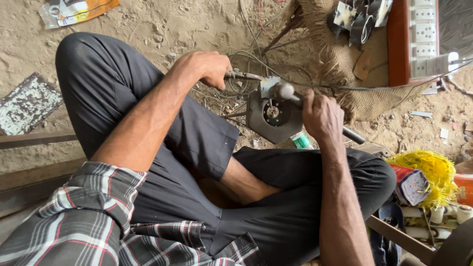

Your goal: The person sits cross-legged on the ground and repeatedly strikes a small metal piece with a hammer. The metal piece is held in place by pliers on a metal base. The person adjusts the piece occasionally and continues hammering.

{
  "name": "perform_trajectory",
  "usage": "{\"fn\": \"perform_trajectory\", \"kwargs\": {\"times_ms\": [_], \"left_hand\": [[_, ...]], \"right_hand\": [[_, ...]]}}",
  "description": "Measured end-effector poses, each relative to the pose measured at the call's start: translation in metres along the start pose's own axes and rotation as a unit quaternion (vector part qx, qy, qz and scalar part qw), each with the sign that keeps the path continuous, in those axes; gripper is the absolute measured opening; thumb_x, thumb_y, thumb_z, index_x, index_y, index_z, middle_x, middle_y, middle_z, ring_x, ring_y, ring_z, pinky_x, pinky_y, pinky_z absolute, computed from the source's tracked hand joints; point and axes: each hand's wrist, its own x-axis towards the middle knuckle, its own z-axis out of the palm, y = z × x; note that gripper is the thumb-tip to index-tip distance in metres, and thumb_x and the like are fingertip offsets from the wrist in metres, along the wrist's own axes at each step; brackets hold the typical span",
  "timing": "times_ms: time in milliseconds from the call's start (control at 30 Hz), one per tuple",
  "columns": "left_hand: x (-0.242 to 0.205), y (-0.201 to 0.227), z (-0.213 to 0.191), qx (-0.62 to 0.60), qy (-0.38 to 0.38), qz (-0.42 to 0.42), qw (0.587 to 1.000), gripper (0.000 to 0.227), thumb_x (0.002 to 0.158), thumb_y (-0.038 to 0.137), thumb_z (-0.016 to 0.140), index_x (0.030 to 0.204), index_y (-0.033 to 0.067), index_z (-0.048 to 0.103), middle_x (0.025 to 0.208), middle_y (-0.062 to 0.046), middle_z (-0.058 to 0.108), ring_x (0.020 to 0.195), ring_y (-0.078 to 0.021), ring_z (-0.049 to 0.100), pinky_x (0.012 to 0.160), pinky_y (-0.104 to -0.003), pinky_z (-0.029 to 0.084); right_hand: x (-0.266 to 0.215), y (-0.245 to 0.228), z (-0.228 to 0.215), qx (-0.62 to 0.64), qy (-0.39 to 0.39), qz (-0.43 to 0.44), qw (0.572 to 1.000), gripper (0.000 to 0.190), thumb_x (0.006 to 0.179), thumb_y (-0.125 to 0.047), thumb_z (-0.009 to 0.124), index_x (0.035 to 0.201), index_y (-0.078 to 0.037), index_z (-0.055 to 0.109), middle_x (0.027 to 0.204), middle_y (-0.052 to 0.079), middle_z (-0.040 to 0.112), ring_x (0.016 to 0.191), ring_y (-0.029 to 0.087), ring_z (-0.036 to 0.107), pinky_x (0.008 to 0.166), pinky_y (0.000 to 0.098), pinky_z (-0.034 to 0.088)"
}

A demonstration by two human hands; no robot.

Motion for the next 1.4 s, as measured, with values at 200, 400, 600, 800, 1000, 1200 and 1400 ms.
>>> {"fn": "perform_trajectory", "kwargs": {"times_ms": [200,400,600,800,1000,1200,1400], "left_hand": [[0.015,-0.006,0.010,-0.033,-0.020,0.018,0.999,0.052,0.084,0.032,0.082,0.128,0.0073,0.071,0.100,-0.010,0.078,0.074,-0.0198,0.072,0.065,-0.039,0.062],[0.006,-0.002,0.006,0.021,-0.010,0.031,0.999,0.044,0.088,0.029,0.081,0.127,0.0103,0.073,0.095,-0.012,0.078,0.068,-0.0189,0.065,0.063,-0.041,0.055],[0.003,-0.001,0.006,0.009,0.011,0.045,0.999,0.047,0.085,0.026,0.083,0.127,0.0099,0.068,0.095,-0.009,0.075,0.073,-0.0215,0.069,0.065,-0.042,0.058],[-0.001,0.002,0.006,0.002,-0.023,0.032,0.999,0.030,0.091,0.026,0.077,0.118,0.0123,0.078,0.094,-0.014,0.078,0.073,-0.0242,0.069,0.072,-0.047,0.057],[-0.006,0.004,0.005,0.006,0.014,0.043,0.999,0.032,0.087,0.020,0.078,0.119,0.0138,0.077,0.093,-0.010,0.078,0.081,-0.0242,0.072,0.074,-0.045,0.057],[0.013,-0.001,0.015,-0.048,0.005,0.054,0.997,0.047,0.085,0.025,0.082,0.126,0.0099,0.064,0.082,-0.005,0.073,0.061,-0.0167,0.061,0.057,-0.038,0.057],[0.015,-0.002,0.011,-0.039,-0.022,0.115,0.992,0.025,0.094,0.032,0.074,0.097,0.0077,0.077,0.069,-0.003,0.059,0.054,-0.0137,0.044,0.050,-0.035,0.039]], "right_hand": [[0.006,0.006,-0.011,0.131,0.249,-0.215,0.935,0.064,0.124,-0.037,0.030,0.086,-0.002,0.067,0.072,0.008,0.058,0.066,0.016,0.045,0.058,0.0340,0.040],[-0.001,-0.004,-0.005,0.052,-0.021,0.068,0.996,0.065,0.117,-0.038,0.034,0.081,0.003,0.068,0.068,0.018,0.064,0.051,0.028,0.048,0.051,0.0495,0.046],[-0.005,-0.013,-0.011,0.089,0.039,0.024,0.995,0.059,0.109,-0.042,0.038,0.079,-0.001,0.069,0.066,0.022,0.063,0.057,0.036,0.059,0.063,0.0517,0.048],[-0.002,-0.009,-0.016,0.088,0.083,0.012,0.993,0.065,0.115,-0.041,0.034,0.076,-0.002,0.069,0.067,0.023,0.061,0.062,0.039,0.054,0.059,0.0535,0.045],[-0.003,-0.009,-0.001,0.129,0.022,0.003,0.991,0.059,0.114,-0.040,0.034,0.076,-0.005,0.063,0.060,0.014,0.056,0.046,0.026,0.047,0.044,0.0437,0.041],[-0.002,-0.005,-0.001,0.048,0.009,-0.003,0.999,0.066,0.115,-0.045,0.037,0.066,-0.008,0.063,0.051,0.003,0.048,0.039,0.013,0.031,0.035,0.0355,0.030],[0.004,0.007,-0.006,0.125,0.109,0.025,0.986,0.065,0.115,-0.046,0.036,0.067,-0.011,0.062,0.052,-0.001,0.048,0.038,0.009,0.033,0.033,0.0326,0.029]]}}
